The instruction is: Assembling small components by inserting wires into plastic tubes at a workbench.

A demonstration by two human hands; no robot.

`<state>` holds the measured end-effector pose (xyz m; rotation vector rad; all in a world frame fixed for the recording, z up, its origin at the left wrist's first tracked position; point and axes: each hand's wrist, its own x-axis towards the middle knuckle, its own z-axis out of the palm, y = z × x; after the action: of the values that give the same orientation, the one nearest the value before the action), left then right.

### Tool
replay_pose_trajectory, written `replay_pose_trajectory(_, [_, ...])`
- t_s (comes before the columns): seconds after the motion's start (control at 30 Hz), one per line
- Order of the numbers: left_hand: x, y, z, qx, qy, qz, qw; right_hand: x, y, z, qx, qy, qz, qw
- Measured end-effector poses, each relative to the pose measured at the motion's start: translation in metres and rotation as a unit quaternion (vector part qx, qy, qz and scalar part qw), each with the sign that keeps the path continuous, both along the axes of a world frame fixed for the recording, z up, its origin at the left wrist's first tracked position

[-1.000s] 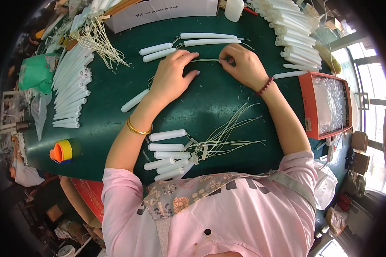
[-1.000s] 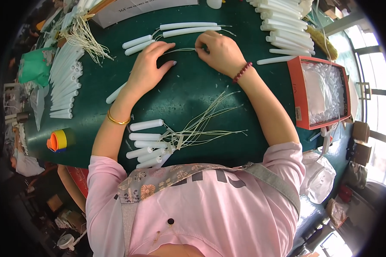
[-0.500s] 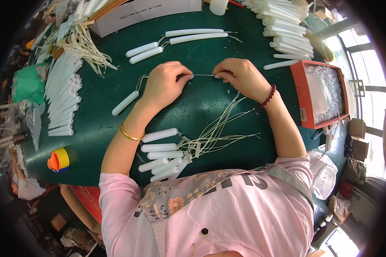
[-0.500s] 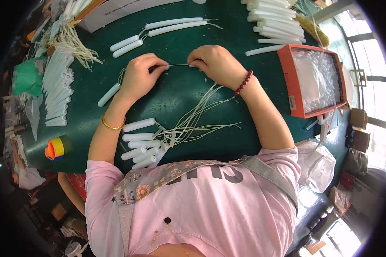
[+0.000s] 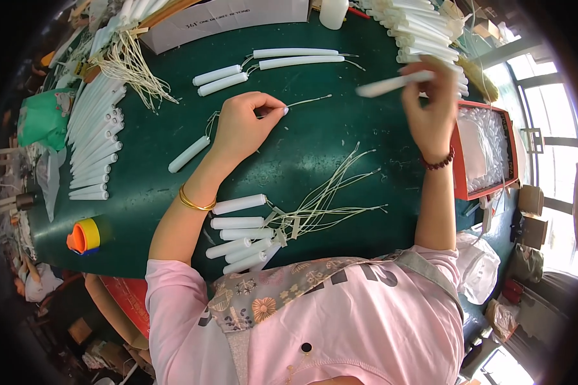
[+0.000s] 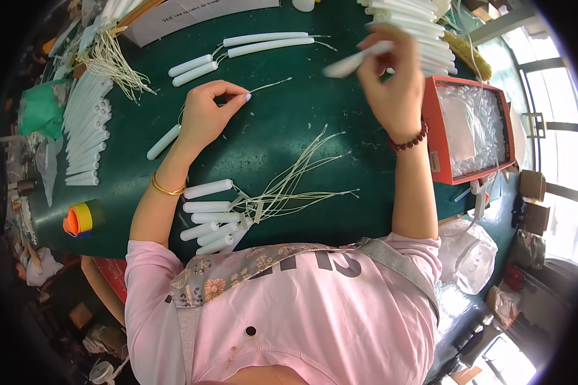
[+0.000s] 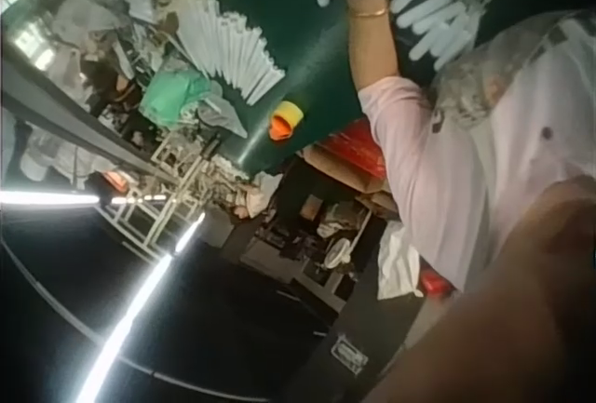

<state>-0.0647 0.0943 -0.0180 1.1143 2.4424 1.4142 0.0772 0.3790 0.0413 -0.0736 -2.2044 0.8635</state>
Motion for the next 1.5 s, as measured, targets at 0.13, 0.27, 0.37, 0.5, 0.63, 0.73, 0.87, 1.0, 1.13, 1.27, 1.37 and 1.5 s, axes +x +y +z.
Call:
replay_pose_trajectory(0.13, [0.0, 0.001, 0.003, 0.025, -0.086, 0.018, 0.996, 0.002, 0.017, -0.004, -0.201, 0.039, 0.027, 0.978])
replay_pose_trajectory(0.27, [0.001, 0.002, 0.005, 0.02, -0.072, 0.014, 0.997, -0.001, 0.03, -0.03, -0.397, 0.058, 0.082, 0.912])
replay_pose_trajectory(0.37, [0.001, 0.001, 0.006, 0.011, -0.075, 0.022, 0.997, -0.006, 0.025, -0.036, -0.402, 0.042, 0.081, 0.911])
replay_pose_trajectory(0.5, [0.002, -0.001, 0.0, 0.018, -0.041, 0.003, 0.999, -0.012, 0.011, -0.05, -0.429, 0.013, 0.114, 0.896])
replay_pose_trajectory(0.63, [-0.01, -0.01, 0.012, -0.002, 0.195, -0.029, 0.98, -0.018, -0.003, -0.067, -0.456, -0.065, 0.137, 0.877])
replay_pose_trajectory(0.73, [-0.037, -0.041, 0.028, -0.08, 0.096, -0.003, 0.992, -0.022, 0.002, -0.074, -0.392, -0.18, 0.165, 0.887])
replay_pose_trajectory(0.87, [-0.041, -0.068, 0.037, -0.239, 0.073, 0.095, 0.964, -0.025, 0.011, -0.078, -0.368, -0.24, 0.158, 0.884])
replay_pose_trajectory(1.0, [-0.041, -0.078, 0.016, -0.221, 0.049, 0.112, 0.968, -0.025, 0.001, -0.061, -0.344, -0.32, 0.163, 0.867])
replay_pose_trajectory(1.13, [-0.03, -0.068, 0.013, -0.19, 0.005, 0.068, 0.979, -0.02, -0.003, -0.055, -0.355, -0.361, 0.174, 0.844])
replay_pose_trajectory(1.27, [-0.009, -0.046, -0.008, -0.099, 0.176, -0.001, 0.979, -0.018, -0.014, -0.049, -0.247, -0.347, 0.146, 0.893])
replay_pose_trajectory(1.37, [-0.006, -0.043, -0.011, -0.087, 0.197, -0.046, 0.975, -0.019, -0.004, -0.058, -0.235, -0.365, 0.128, 0.892])
replay_pose_trajectory(1.5, [-0.01, -0.051, -0.007, -0.075, 0.118, -0.059, 0.988, -0.021, -0.002, -0.054, -0.23, -0.401, 0.126, 0.878])
